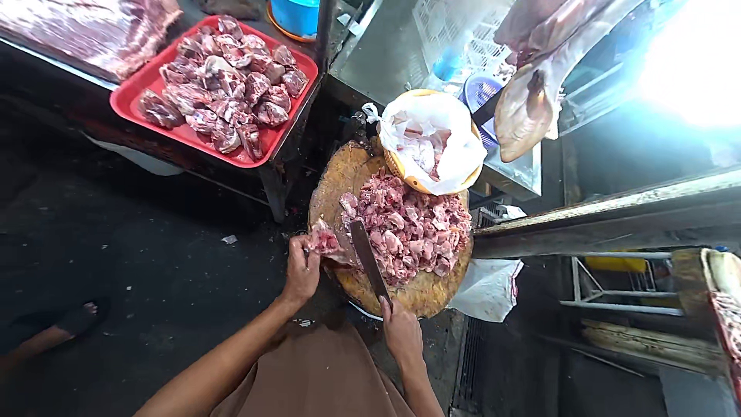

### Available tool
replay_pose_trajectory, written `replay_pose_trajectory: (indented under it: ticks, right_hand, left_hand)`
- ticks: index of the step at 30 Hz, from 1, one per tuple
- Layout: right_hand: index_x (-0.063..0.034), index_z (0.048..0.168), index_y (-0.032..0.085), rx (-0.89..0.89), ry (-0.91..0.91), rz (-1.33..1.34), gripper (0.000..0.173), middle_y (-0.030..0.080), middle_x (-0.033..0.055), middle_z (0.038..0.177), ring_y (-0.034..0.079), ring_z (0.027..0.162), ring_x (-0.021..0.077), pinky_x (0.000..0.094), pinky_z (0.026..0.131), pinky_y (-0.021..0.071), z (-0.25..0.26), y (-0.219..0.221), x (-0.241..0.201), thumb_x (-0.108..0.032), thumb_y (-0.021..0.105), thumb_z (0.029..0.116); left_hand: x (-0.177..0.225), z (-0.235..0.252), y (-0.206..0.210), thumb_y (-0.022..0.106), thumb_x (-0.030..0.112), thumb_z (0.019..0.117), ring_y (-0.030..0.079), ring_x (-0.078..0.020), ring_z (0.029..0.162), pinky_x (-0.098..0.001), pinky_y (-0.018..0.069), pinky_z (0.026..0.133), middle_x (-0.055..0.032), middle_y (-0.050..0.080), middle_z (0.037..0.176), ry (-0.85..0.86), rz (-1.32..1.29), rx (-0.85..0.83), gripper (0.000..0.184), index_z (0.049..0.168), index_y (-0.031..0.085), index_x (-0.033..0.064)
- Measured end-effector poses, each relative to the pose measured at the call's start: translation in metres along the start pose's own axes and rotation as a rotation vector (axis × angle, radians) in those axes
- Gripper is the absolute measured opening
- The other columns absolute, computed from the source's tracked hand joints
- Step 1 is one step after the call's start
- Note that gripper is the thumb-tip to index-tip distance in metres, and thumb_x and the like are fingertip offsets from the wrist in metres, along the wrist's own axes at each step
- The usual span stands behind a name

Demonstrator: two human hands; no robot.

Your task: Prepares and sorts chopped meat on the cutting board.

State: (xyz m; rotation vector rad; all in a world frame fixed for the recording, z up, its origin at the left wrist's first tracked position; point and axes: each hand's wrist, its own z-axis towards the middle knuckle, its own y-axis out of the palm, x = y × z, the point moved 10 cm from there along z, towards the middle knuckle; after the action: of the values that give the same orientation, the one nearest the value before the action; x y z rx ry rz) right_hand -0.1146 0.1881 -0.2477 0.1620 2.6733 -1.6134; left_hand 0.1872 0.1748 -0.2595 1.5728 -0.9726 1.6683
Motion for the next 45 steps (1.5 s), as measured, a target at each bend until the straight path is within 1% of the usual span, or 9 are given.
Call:
replay_pose_trajectory:
  ticks: [7, 13, 16, 19, 24, 26, 34, 39, 45]
  right_hand:
    - [-0.0060, 0.090, 0.071, 0.451, -0.247, 0.374, 0.054, 0.060, 0.0035, 0.058, 0.063, 0.053, 0.0186, 0.0421, 0.053, 0.0538, -0.024, -0.022, 0.026, -0.049, 0.042, 0.1059]
    - [-0.0110, 0.087, 0.068, 0.472, -0.289, 0.601, 0.049, 0.055, -0.0041, 0.056, 0.055, 0.049, 0.0085, 0.0328, 0.048, 0.0503, -0.031, -0.033, 0.034, -0.050, 0.045, 0.1056]
    - [-0.0104, 0.088, 0.069, 0.495, -0.328, 0.602, 0.049, 0.055, -0.0041, 0.056, 0.055, 0.049, 0.0072, 0.0311, 0.049, 0.0502, -0.038, -0.038, 0.027, -0.050, 0.045, 0.1057]
    - [-0.0102, 0.087, 0.069, 0.345, -0.317, 0.521, 0.054, 0.057, -0.0014, 0.058, 0.058, 0.052, 0.0121, 0.0370, 0.052, 0.0524, -0.039, -0.021, 0.018, -0.054, 0.043, 0.1050]
    - [-0.0164, 0.109, 0.069, -0.091, -0.018, 0.164, 0.058, 0.074, 0.0093, 0.086, 0.074, 0.085, 0.0295, 0.0544, 0.073, 0.0588, -0.037, 0.032, 0.028, -0.062, 0.033, 0.1057]
    - [-0.0173, 0.108, 0.070, -0.026, 0.057, 0.122, 0.055, 0.075, 0.0097, 0.086, 0.074, 0.085, 0.0306, 0.0549, 0.071, 0.0584, -0.037, 0.025, 0.038, -0.059, 0.035, 0.1062]
    - [-0.0113, 0.097, 0.070, 0.184, -0.067, 0.112, 0.054, 0.070, 0.0113, 0.074, 0.073, 0.073, 0.0317, 0.0534, 0.063, 0.0576, -0.021, 0.010, 0.035, -0.055, 0.040, 0.1068]
    - [-0.0056, 0.084, 0.068, 0.552, -0.207, 0.313, 0.056, 0.056, 0.0051, 0.055, 0.059, 0.049, 0.0206, 0.0441, 0.048, 0.0501, -0.025, -0.028, 0.056, -0.051, 0.043, 0.1055]
    - [-0.0039, 0.086, 0.067, 0.633, -0.041, 0.381, 0.052, 0.055, 0.0051, 0.056, 0.058, 0.050, 0.0197, 0.0434, 0.049, 0.0489, -0.032, -0.014, 0.081, -0.046, 0.045, 0.1063]
  left_hand:
    - [0.083, 0.035, 0.011, 0.047, 0.016, 0.1004, 0.056, -0.0147, 0.120, -0.0326, 0.0528, 0.096, -0.0104, 0.053, 0.130, 0.391, -0.075, 0.116, 0.019, 0.115, 0.046, 0.0039]
    - [0.079, 0.054, 0.018, 0.048, 0.012, 0.1013, 0.064, -0.0125, 0.105, -0.0337, 0.0573, 0.088, -0.0094, 0.059, 0.124, 0.198, -0.096, 0.069, 0.028, 0.128, 0.046, 0.0022]
    - [0.103, 0.065, 0.008, 0.044, 0.013, 0.1024, 0.064, -0.0093, 0.103, -0.0316, 0.0579, 0.086, -0.0053, 0.059, 0.124, 0.282, -0.159, 0.075, 0.031, 0.132, 0.042, 0.0050]
    - [0.135, 0.081, 0.002, 0.041, 0.007, 0.1016, 0.067, -0.0112, 0.100, -0.0330, 0.0613, 0.082, -0.0021, 0.061, 0.122, 0.319, -0.336, 0.024, 0.024, 0.126, 0.040, 0.0088]
    - [0.160, 0.064, 0.019, 0.046, 0.017, 0.1019, 0.065, -0.0092, 0.104, -0.0279, 0.0580, 0.080, 0.0007, 0.061, 0.131, 0.367, -0.377, -0.257, 0.026, 0.128, 0.045, 0.0151]
    - [0.156, 0.047, 0.028, 0.053, 0.027, 0.1005, 0.064, -0.0103, 0.108, -0.0305, 0.0583, 0.085, 0.0004, 0.061, 0.130, 0.381, -0.332, -0.353, 0.027, 0.124, 0.048, 0.0152]
    - [0.085, 0.015, 0.025, 0.052, 0.010, 0.0969, 0.068, -0.0109, 0.099, -0.0291, 0.0586, 0.082, -0.0013, 0.069, 0.118, 0.055, -0.406, -0.443, 0.019, 0.115, 0.052, 0.0144]
    - [0.108, 0.058, 0.027, 0.050, 0.011, 0.0981, 0.065, -0.0050, 0.088, -0.0236, 0.0571, 0.074, 0.0027, 0.067, 0.107, 0.176, -0.409, -0.399, 0.020, 0.118, 0.050, 0.0130]
    - [0.106, 0.122, 0.075, 0.045, 0.010, 0.0992, 0.066, -0.0108, 0.081, -0.0296, 0.0583, 0.071, -0.0020, 0.067, 0.102, 0.084, -0.476, -0.404, 0.020, 0.118, 0.050, 0.0096]
